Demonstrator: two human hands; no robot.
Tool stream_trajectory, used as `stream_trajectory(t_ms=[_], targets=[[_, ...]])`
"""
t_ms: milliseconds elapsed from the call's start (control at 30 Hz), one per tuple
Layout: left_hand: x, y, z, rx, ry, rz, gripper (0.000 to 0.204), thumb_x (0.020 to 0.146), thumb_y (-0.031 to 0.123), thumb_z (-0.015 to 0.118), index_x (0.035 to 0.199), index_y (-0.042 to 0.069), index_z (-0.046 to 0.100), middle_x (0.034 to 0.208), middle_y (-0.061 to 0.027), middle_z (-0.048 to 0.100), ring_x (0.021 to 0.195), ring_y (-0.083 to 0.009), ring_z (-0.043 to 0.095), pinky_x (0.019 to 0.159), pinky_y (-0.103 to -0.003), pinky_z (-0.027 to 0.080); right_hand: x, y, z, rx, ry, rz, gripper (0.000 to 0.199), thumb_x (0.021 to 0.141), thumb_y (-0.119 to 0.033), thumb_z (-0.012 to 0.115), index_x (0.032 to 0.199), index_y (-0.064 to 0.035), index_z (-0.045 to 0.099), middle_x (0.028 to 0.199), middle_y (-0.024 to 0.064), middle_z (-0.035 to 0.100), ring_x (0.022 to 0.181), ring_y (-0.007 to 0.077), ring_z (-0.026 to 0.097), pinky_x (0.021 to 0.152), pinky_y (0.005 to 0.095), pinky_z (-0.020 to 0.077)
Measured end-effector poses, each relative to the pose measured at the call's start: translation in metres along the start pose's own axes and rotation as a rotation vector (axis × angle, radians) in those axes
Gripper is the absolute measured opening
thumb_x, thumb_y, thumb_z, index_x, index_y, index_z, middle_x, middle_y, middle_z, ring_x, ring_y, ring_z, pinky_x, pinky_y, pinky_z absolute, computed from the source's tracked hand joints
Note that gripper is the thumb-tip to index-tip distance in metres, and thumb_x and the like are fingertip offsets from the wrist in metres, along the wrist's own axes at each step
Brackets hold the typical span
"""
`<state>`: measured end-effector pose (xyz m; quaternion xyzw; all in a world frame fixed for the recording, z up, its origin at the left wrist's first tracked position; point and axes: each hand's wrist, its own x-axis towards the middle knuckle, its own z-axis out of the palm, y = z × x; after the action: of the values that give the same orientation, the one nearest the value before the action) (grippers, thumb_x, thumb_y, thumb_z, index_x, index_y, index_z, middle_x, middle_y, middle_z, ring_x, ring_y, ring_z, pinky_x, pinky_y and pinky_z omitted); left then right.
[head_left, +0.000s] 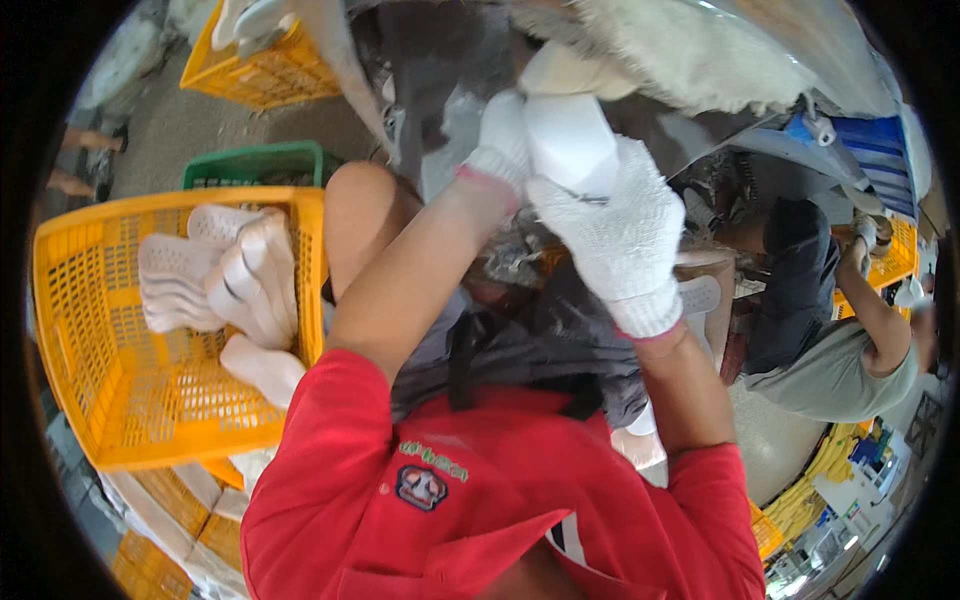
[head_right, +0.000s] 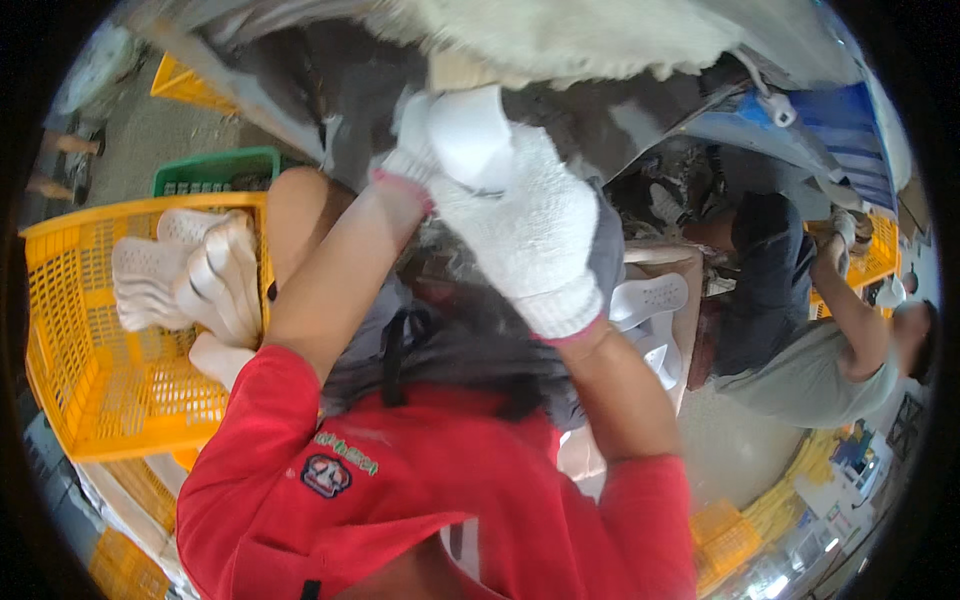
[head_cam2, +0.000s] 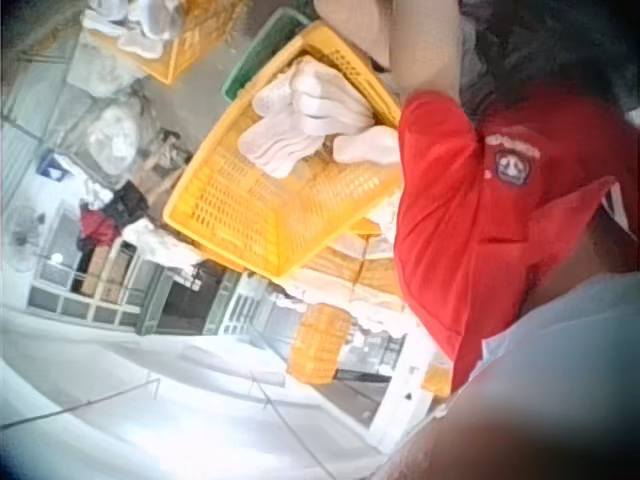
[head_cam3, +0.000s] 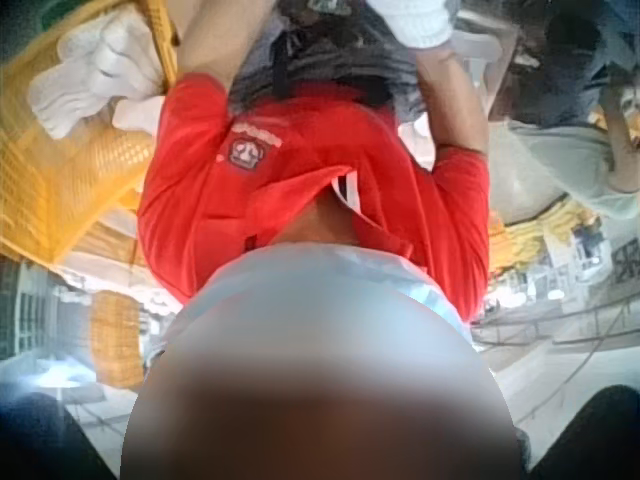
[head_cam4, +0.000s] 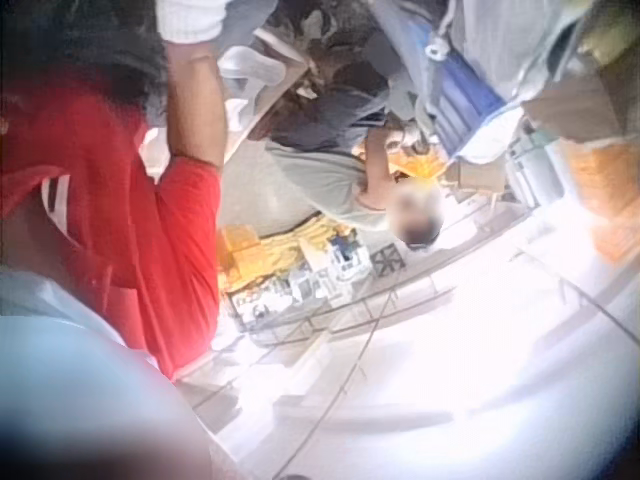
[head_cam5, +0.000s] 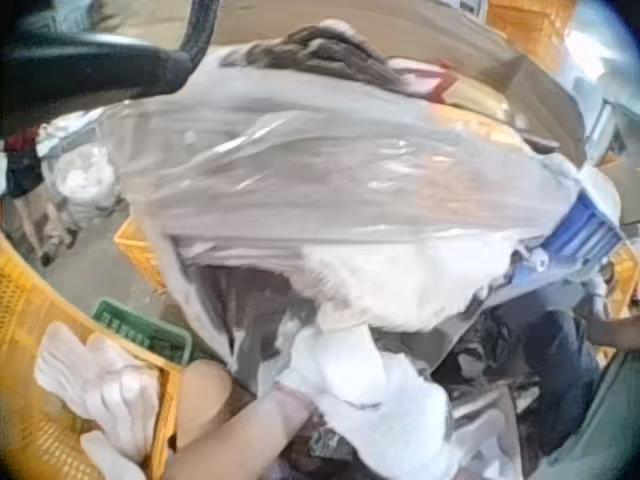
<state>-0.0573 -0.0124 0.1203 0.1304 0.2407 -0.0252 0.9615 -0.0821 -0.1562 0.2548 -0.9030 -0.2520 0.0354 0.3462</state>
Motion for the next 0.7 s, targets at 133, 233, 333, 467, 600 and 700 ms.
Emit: stream_trajectory(t_ms=[133, 233, 333, 467, 600, 700], targets=[[-0.007, -0.022, -0.003, 0.328, -0.059, 0.624, 0.051, 0.117, 0.033, 0.027, 0.131, 0.000, 0.064, 0.118, -0.0171, 0.075, 0.115, -0.0312, 0.072, 0.104, -0.044, 0.056, 0.023, 0.006, 0.019, -0.093, 0.163, -0.178, 0.030, 0.083, -0.034, 0.087, 0.103, -0.0120, 0.079, 0.096, 0.0106, 0.078, 0.088, 0.0308, 0.077, 0.078, 0.0389, 0.0611], [0.000, -0.041, -0.013, 0.316, 0.013, 0.623, 0.058, 0.113, 0.046, 0.030, 0.133, 0.004, 0.064, 0.127, -0.0159, 0.072, 0.122, -0.0303, 0.068, 0.109, -0.044, 0.052, 0.036, 0.007, 0.016, -0.440, 0.059, -0.579, 0.021, 0.085, -0.023, 0.077, 0.105, -0.0240, 0.083, 0.100, 0.0026, 0.080, 0.079, 0.0326, 0.073, 0.072, 0.0388, 0.0597], [0.020, -0.057, -0.032, -0.247, -0.216, 0.260, 0.056, 0.109, 0.049, 0.034, 0.130, 0.007, 0.064, 0.122, -0.0136, 0.071, 0.112, -0.0311, 0.068, 0.101, -0.045, 0.054, 0.010, -0.008, -0.002, 0.230, -0.229, -0.030, 0.053, 0.080, -0.026, 0.086, 0.127, -0.0054, 0.075, 0.110, 0.0126, 0.079, 0.100, 0.0231, 0.077, 0.088, 0.0351, 0.0588], [0.052, -0.041, -0.049, 0.502, -0.165, 0.468, 0.041, 0.111, 0.033, 0.036, 0.124, 0.005, 0.064, 0.103, -0.0188, 0.071, 0.088, -0.0362, 0.071, 0.080, -0.051, 0.059, -0.028, -0.027, -0.013, -0.281, -0.242, -0.210, 0.064, 0.079, -0.021, 0.081, 0.133, 0.0077, 0.061, 0.113, 0.0274, 0.071, 0.104, 0.0427, 0.071, 0.093, 0.0458, 0.0567], [0.041, -0.012, -0.039, 0.594, -0.050, 0.867, 0.044, 0.113, 0.034, 0.039, 0.132, 0.004, 0.064, 0.118, -0.0195, 0.071, 0.105, -0.0334, 0.071, 0.091, -0.049, 0.058, -0.002, -0.036, -0.005, -0.049, -0.194, -0.060, 0.025, 0.081, -0.017, 0.073, 0.095, 0.0031, 0.064, 0.086, 0.0277, 0.070, 0.085, 0.0473, 0.071, 0.077, 0.0502, 0.0572], [-0.002, -0.024, -0.020, 0.653, 0.001, 0.809, 0.051, 0.115, 0.043, 0.037, 0.133, 0.003, 0.065, 0.127, -0.0161, 0.071, 0.114, -0.0287, 0.070, 0.101, -0.046, 0.056, -0.035, -0.026, -0.021, -0.017, -0.338, 0.144, 0.031, 0.089, -0.015, 0.070, 0.114, 0.0033, 0.068, 0.094, 0.0190, 0.075, 0.092, 0.0361, 0.075, 0.084, 0.0445, 0.0604]])
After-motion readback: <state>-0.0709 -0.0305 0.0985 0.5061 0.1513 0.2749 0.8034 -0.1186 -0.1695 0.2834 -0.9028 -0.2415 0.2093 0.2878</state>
